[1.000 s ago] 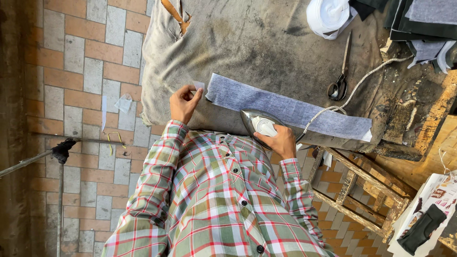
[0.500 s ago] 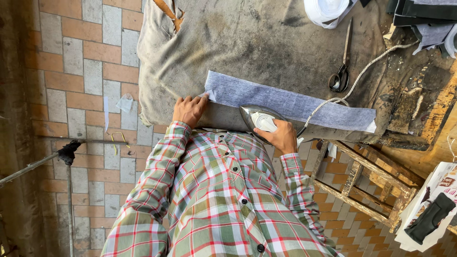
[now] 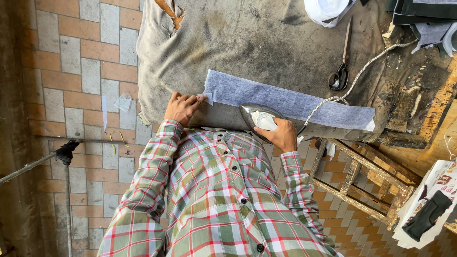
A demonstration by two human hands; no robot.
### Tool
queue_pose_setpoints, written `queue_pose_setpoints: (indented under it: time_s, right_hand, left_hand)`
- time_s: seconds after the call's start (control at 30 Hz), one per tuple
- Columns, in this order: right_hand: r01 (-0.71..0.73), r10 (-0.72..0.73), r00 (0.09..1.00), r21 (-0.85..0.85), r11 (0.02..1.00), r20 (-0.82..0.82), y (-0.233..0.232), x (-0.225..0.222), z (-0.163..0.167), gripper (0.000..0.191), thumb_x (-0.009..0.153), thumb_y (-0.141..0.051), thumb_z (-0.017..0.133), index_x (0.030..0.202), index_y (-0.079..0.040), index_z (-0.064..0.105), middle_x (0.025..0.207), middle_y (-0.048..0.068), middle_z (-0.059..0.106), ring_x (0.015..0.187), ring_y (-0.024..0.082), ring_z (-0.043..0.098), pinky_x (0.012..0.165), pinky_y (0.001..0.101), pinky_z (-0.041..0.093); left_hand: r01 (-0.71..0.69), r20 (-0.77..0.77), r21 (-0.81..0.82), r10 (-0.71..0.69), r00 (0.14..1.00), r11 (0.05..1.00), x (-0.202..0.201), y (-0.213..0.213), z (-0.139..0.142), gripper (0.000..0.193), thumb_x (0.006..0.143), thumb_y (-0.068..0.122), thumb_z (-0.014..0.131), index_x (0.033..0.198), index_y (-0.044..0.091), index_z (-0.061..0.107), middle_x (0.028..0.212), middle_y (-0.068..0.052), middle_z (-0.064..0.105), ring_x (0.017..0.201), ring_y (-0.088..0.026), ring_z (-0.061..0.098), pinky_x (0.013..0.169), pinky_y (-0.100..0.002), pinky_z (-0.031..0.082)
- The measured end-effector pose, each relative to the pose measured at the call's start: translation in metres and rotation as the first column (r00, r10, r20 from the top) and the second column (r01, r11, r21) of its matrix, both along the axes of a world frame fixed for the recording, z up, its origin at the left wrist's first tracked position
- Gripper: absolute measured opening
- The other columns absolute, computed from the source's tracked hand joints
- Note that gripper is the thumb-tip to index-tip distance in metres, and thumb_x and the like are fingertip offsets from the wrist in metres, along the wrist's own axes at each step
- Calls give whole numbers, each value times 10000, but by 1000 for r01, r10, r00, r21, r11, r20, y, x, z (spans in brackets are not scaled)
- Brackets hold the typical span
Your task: The person unrolls a strip of white fusible interfacing from a roll, aligns it on dark fabric strips on a padded table, and presses it with a clothes iron. They reposition the fabric, iron along the length, trim edges with scissors, and set the finished strip aside before starting another strip.
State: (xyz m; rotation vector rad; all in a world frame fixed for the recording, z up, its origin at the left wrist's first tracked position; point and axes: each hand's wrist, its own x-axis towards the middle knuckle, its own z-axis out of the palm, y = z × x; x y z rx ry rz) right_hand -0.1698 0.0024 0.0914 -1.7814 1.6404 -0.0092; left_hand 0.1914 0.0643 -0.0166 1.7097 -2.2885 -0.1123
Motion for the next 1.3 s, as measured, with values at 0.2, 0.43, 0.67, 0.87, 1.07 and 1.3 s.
queue_pose_setpoints:
  time_s: [0.2, 0.43, 0.67, 0.87, 1.07, 1.3]
  right_hand:
    - [-2, 2, 1000, -15, 1000, -18, 1, -1, -2, 595, 680, -585, 858, 860, -22, 791, 845, 176, 778, 751, 286, 776, 681, 408, 589]
    - [-3, 3, 999, -14, 1000, -32, 0, 0, 0, 590, 674, -578, 865, 867, -24, 797, 849, 175, 777, 769, 295, 771, 689, 410, 582]
    - [-13, 13, 1000, -32, 999, -3, 1, 0, -1, 590, 681, -569, 865, 904, -26, 800, 857, 170, 780, 776, 291, 778, 697, 396, 587]
    - [-29, 27, 999, -42, 999, -27, 0, 3, 17, 547, 698, -522, 883, 917, -27, 807, 848, 163, 778, 774, 286, 777, 681, 384, 581]
    - [-165, 171, 981, -68, 984, 96, -11, 40, 62, 508, 721, -482, 876, 909, -18, 795, 846, 157, 783, 765, 262, 793, 661, 372, 588]
    - [-270, 262, 957, -47, 962, -127, -27, 151, 50, 653, 718, -595, 876, 799, 42, 759, 816, 252, 731, 777, 385, 745, 701, 440, 572]
  left_hand:
    - [-194, -140, 1, 192, 971, 981, -1, 3, 12, 363, 989, 203, 711, 1346, 266, 729, 781, 62, 648, 724, -132, 632, 739, -335, 411]
    - [-358, -300, 39, 353, 886, 933, -13, -6, 14, 168, 966, 349, 759, 1082, 227, 766, 831, 42, 708, 723, -167, 647, 725, -349, 384]
    - [-371, -320, 181, 411, 853, 911, -13, -14, 17, 125, 974, 360, 753, 1009, 240, 757, 854, 32, 746, 761, -182, 670, 749, -360, 367]
    - [-443, -536, 333, 554, 638, 832, 0, -17, 30, 117, 964, 279, 747, 1062, 218, 764, 795, 4, 737, 644, -155, 668, 709, -320, 456]
    - [-554, -565, 428, 690, 453, 714, 49, -12, 38, 136, 1000, 267, 732, 1118, 198, 744, 769, -9, 703, 633, -149, 650, 649, -313, 478]
    - [-501, -514, 301, 580, 631, 812, 65, -34, 26, 112, 1002, 233, 699, 1104, 187, 707, 753, -6, 695, 665, -187, 648, 720, -377, 423]
